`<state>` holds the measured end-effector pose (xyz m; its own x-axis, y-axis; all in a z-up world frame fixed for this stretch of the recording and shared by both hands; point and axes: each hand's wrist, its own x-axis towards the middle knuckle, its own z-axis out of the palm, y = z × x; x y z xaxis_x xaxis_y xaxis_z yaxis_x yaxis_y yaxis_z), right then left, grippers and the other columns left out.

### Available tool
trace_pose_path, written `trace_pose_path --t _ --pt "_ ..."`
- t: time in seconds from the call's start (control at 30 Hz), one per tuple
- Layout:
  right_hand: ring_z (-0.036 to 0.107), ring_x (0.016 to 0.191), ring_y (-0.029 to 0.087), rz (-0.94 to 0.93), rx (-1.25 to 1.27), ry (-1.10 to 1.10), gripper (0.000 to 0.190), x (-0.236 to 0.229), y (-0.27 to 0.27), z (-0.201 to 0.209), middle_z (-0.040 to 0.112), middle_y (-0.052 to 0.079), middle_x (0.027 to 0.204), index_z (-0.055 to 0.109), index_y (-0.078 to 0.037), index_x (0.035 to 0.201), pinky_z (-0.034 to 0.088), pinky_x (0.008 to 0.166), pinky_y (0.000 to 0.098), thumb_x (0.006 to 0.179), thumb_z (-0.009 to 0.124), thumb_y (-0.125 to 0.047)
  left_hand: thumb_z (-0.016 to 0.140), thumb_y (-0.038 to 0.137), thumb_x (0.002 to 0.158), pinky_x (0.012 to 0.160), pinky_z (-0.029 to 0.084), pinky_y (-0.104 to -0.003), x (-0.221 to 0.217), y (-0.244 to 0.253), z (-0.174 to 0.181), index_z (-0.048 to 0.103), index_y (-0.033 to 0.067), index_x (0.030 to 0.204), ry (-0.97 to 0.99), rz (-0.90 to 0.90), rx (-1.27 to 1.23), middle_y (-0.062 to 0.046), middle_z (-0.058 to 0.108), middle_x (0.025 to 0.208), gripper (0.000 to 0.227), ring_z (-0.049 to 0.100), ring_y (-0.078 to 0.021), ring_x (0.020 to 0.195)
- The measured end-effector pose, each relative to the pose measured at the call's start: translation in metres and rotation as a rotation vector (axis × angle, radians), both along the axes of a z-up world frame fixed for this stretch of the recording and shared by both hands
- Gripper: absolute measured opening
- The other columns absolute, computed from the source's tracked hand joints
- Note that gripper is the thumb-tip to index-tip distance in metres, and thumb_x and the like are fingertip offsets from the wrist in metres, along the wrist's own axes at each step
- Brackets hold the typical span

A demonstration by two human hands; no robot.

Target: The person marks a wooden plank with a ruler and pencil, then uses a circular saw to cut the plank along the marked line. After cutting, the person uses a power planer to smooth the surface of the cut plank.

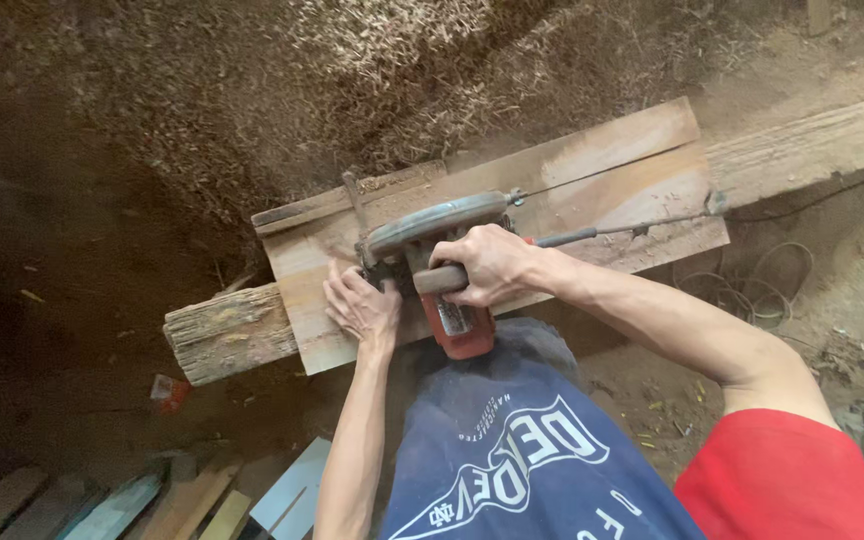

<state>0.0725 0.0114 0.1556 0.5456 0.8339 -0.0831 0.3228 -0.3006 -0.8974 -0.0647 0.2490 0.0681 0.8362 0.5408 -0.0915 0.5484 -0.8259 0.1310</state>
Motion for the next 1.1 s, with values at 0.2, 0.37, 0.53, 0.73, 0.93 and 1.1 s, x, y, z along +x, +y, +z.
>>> trace_pose_path --t 0.2,0.37,0.53,0.73,0.93,1.1 --pt "0.071 0.069 0.039 0.004 -0.016 -0.015 0.039 -0.004 0.013 0.001 0.072 0.017 0.073 0.07 -0.012 0.103 0.058 0.064 0.047 0.071 0.085 -0.03 0.083 0.029 0.075 0.107 0.035 -0.066 -0.005 0.013 -0.005 0.055 0.0045 0.121 -0.016 0.018 0.036 -0.018 0.039 0.155 0.059 0.035 -0.0434 0.144" --pt "0.073 0.072 0.038 0.013 -0.008 -0.04 0.041 -0.006 0.023 -0.005 0.075 0.017 0.077 0.069 -0.014 0.106 0.059 0.065 0.0474 0.072 0.083 -0.031 0.082 0.034 0.076 0.109 0.03 -0.071 -0.011 0.019 -0.007 0.053 0.0069 0.126 0.02 0.066 0.03 -0.019 0.034 0.158 0.064 0.03 -0.0472 0.145" --pt "0.073 0.073 0.038 0.041 0.008 -0.065 0.042 -0.007 0.031 -0.003 0.077 0.015 0.084 0.069 -0.016 0.107 0.06 0.066 0.0474 0.071 0.083 -0.033 0.082 0.04 0.075 0.109 0.023 -0.077 -0.009 0.024 0.0 0.048 0.0072 0.134 0.113 0.189 -0.014 -0.021 0.026 0.161 0.075 0.021 -0.0549 0.146" --pt "0.073 0.074 0.038 0.04 0.055 -0.066 0.042 -0.008 0.033 -0.001 0.077 0.014 0.085 0.068 -0.016 0.107 0.06 0.066 0.047 0.073 0.082 -0.034 0.079 0.045 0.081 0.111 0.024 -0.075 -0.01 0.025 0.006 0.043 0.0063 0.143 0.169 0.267 -0.022 -0.026 0.022 0.164 0.082 0.016 -0.0581 0.148" --pt "0.073 0.072 0.038 0.056 0.078 -0.057 0.045 -0.007 0.034 -0.006 0.074 0.017 0.079 0.068 -0.017 0.109 0.058 0.064 0.0494 0.072 0.083 -0.036 0.068 0.06 0.086 0.111 0.022 -0.074 -0.009 0.029 0.005 0.041 0.0022 0.147 0.274 0.27 0.015 -0.025 0.025 0.163 0.088 0.015 -0.0538 0.149" --pt "0.072 0.075 0.039 0.055 0.006 -0.019 0.042 -0.008 0.034 -0.003 0.075 0.017 0.08 0.068 -0.017 0.11 0.057 0.066 0.0514 0.075 0.08 -0.036 0.068 0.071 0.089 0.115 0.025 -0.069 -0.017 0.032 -0.003 0.047 0.0008 0.138 0.133 0.208 0.019 -0.03 0.031 0.16 0.088 0.022 -0.0573 0.147"
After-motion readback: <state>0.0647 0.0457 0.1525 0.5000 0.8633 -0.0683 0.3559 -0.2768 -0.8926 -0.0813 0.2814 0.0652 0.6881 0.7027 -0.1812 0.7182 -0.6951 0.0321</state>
